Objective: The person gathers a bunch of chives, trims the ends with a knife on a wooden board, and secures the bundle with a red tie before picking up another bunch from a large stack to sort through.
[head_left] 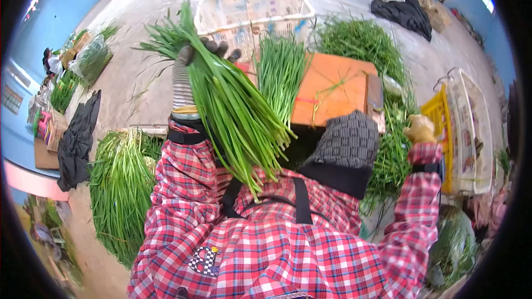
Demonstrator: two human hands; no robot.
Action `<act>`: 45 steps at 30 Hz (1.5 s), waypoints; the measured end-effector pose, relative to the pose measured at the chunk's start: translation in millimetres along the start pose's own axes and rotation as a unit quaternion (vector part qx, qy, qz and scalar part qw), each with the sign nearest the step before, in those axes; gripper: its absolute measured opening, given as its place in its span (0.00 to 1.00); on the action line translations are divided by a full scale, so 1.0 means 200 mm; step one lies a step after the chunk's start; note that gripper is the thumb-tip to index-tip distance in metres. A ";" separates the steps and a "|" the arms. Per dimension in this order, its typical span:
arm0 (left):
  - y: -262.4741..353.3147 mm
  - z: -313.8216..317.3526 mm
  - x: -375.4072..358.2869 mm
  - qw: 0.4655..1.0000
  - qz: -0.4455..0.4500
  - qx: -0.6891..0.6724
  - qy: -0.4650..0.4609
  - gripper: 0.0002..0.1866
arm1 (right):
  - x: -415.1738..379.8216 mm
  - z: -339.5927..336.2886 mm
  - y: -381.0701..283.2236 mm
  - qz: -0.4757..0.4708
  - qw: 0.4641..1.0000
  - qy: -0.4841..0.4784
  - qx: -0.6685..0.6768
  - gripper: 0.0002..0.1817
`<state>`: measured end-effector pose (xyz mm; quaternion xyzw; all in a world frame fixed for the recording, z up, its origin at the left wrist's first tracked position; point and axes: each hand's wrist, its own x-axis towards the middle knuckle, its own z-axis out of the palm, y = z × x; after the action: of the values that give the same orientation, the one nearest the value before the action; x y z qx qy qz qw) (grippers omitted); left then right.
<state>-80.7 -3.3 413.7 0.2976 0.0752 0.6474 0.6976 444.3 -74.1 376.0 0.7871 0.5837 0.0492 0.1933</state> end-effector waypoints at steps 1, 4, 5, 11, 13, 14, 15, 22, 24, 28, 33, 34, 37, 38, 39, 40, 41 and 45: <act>0.00 0.05 0.01 1.000 -0.007 0.009 -0.001 0.15 | -0.04 -0.03 -0.04 -0.076 0.935 0.131 0.321 0.13; -0.01 0.20 0.08 0.998 -0.058 -0.028 0.008 0.17 | -0.09 -0.27 -0.24 -0.168 0.818 0.105 0.541 0.14; -0.03 0.26 0.12 0.998 -0.062 -0.029 -0.001 0.17 | -0.16 -0.41 -0.36 -0.238 0.735 0.081 0.630 0.24; -0.16 0.52 0.28 0.956 -0.151 0.226 -0.114 0.26 | -0.23 -0.98 -0.90 -0.502 0.560 0.147 0.642 0.60; -0.25 0.62 0.28 0.910 -0.044 0.371 -0.182 0.24 | -0.27 -1.03 -0.92 -0.484 0.454 0.051 0.746 0.59; -0.26 0.71 0.27 0.874 0.009 0.430 -0.227 0.24 | -0.34 -1.08 -0.89 -0.462 0.402 -0.029 0.790 0.57; -0.25 0.75 0.31 0.808 0.074 0.510 -0.285 0.28 | -0.31 -1.04 -0.93 -0.454 0.390 0.106 0.794 0.48; -0.29 0.94 0.47 0.574 0.193 0.717 -0.345 0.23 | -0.21 -0.99 -0.92 -0.357 0.351 0.098 0.860 0.23; -0.28 0.93 0.48 0.600 0.154 0.710 -0.335 0.25 | -0.19 -0.99 -0.92 -0.362 0.347 0.096 0.860 0.21; -0.13 0.89 0.33 0.680 0.306 0.631 -0.217 0.23 | -0.16 -1.00 -0.93 -0.302 0.348 0.134 0.877 0.16; -0.13 0.60 -0.02 0.881 0.208 0.423 -0.043 0.11 | -0.06 -0.96 -0.83 -0.217 0.338 0.158 0.902 0.07; -0.20 0.54 -0.07 0.867 0.188 0.455 -0.077 0.11 | -0.05 -0.95 -0.81 -0.217 0.341 0.156 0.901 0.07; -0.39 0.62 -0.17 0.807 0.138 0.567 -0.093 0.11 | -0.06 -0.94 -0.82 -0.190 0.332 0.171 0.908 0.06; -0.46 0.62 -0.14 0.761 0.196 0.610 -0.102 0.11 | -0.07 -0.94 -0.84 -0.191 0.336 0.168 0.907 0.06; -0.49 0.63 -0.12 0.730 0.211 0.641 -0.110 0.11 | -0.09 -0.94 -0.87 -0.181 0.337 0.186 0.905 0.06; -0.51 0.65 -0.10 0.697 0.227 0.670 -0.119 0.11 | -0.11 -0.95 -0.88 -0.171 0.337 0.206 0.903 0.06; -0.52 0.64 -0.08 0.698 0.229 0.668 -0.118 0.11 | -0.12 -0.94 -0.89 -0.172 0.326 0.204 0.907 0.06; -0.57 0.59 -0.03 0.641 0.243 0.713 -0.145 0.15 | -0.11 -0.92 -0.90 -0.176 0.317 0.225 0.905 0.06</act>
<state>73.9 -45.6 449.4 0.8006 0.3362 0.4879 0.0887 220.3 -5.8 483.4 0.3109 0.4112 -0.3696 -0.7731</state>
